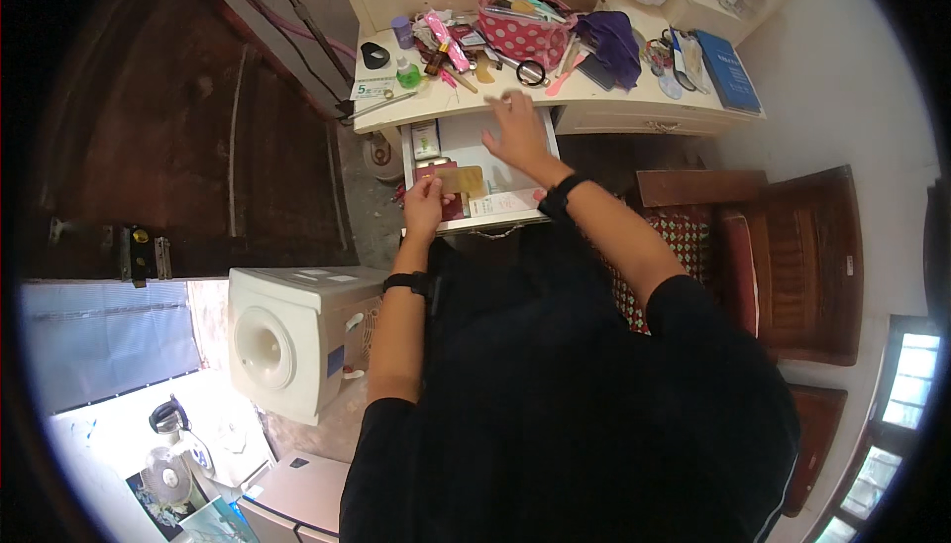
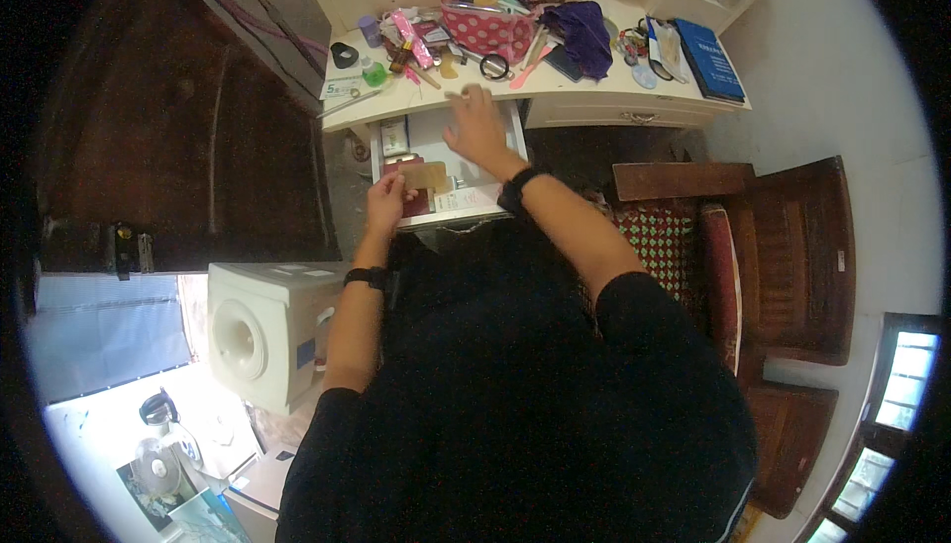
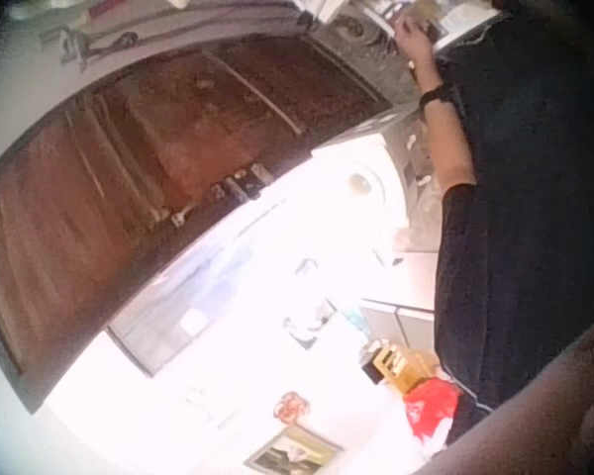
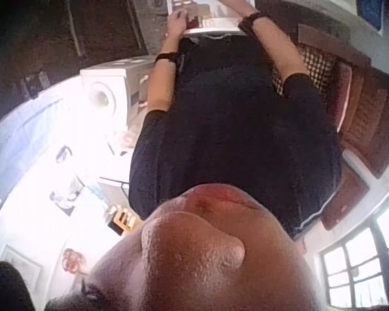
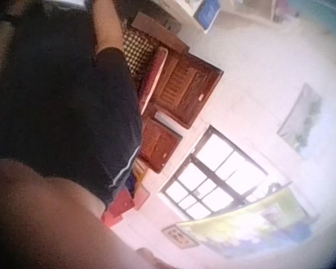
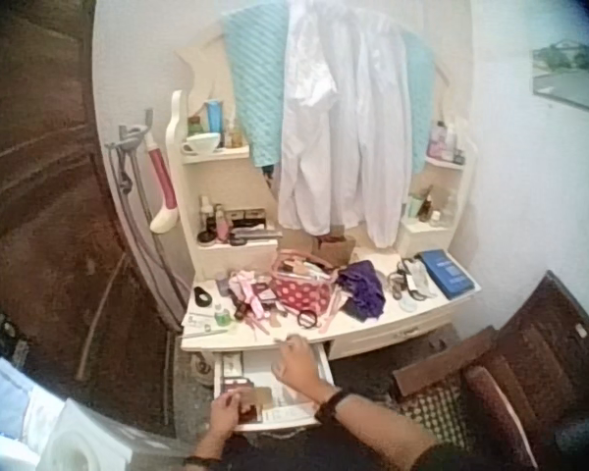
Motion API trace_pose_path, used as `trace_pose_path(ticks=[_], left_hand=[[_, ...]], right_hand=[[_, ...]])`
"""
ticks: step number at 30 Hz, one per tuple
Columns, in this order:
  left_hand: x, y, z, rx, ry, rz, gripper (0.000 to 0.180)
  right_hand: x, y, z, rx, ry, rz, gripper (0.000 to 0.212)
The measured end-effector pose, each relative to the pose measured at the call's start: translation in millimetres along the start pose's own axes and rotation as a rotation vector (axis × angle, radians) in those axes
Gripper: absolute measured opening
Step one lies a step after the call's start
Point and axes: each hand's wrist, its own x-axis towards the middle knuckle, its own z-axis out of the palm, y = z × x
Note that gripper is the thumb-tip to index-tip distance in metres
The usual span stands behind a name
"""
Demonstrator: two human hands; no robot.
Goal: The person opens a drawer and sorts through several small items, including makeup palettes, papers, and a small glass bottle.
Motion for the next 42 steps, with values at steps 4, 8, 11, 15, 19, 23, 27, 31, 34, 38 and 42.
trace_pose_path(ticks=[4,8,11,15,19,23,27,31,34,38,42], left_hand=[[-5.7,11.0,0.4,0.134,-0.014,0.044,0.027],[-10.1,23.2,2.5,0.135,0.028,0.049,0.027],[-8.2,18.8,3.5,0.115,0.013,0.061,0.021],[-5.7,14.7,1.5,0.099,0.034,0.05,0.021],[-8.1,14.6,3.7,0.194,0.047,0.081,0.024],[-3.9,16.3,4.1,0.076,0.008,0.031,0.023],[-5.7,21.2,2.7,-0.079,-0.029,-0.118,0.024],[-10.9,32.3,-2.2,-0.145,-0.116,-0.15,0.033],[-19.3,46.8,3.6,-0.159,-0.166,-0.174,0.039],[-33.7,68.6,20.7,-0.182,-0.239,-0.142,0.043],[-40.3,73.7,31.7,-0.299,-0.285,-0.138,0.045]], right_hand=[[48.5,-10.1,-19.1,-0.246,-0.167,-0.072,0.087],[60.8,-0.8,-8.7,-0.413,-0.357,-0.057,0.099],[67.6,7.8,4.0,-0.41,-0.32,-0.051,0.079],[71.7,11.5,7.3,-0.358,-0.278,-0.069,0.056],[57.5,21.8,-8.0,-0.178,-0.187,-0.071,0.044],[41.0,39.8,-16.8,0.108,-0.054,0.051,0.034],[7.6,40.3,-24.6,0.662,-0.008,0.377,0.037],[-25.4,16.4,-44.1,1.211,-0.17,0.665,0.044],[-53.9,-4.7,-57.1,1.329,-0.22,0.729,0.039],[-84.0,-18.3,-49.7,1.08,-0.374,0.657,0.024],[-94.9,-22.7,-43.4,0.955,-0.323,0.553,0.022]])
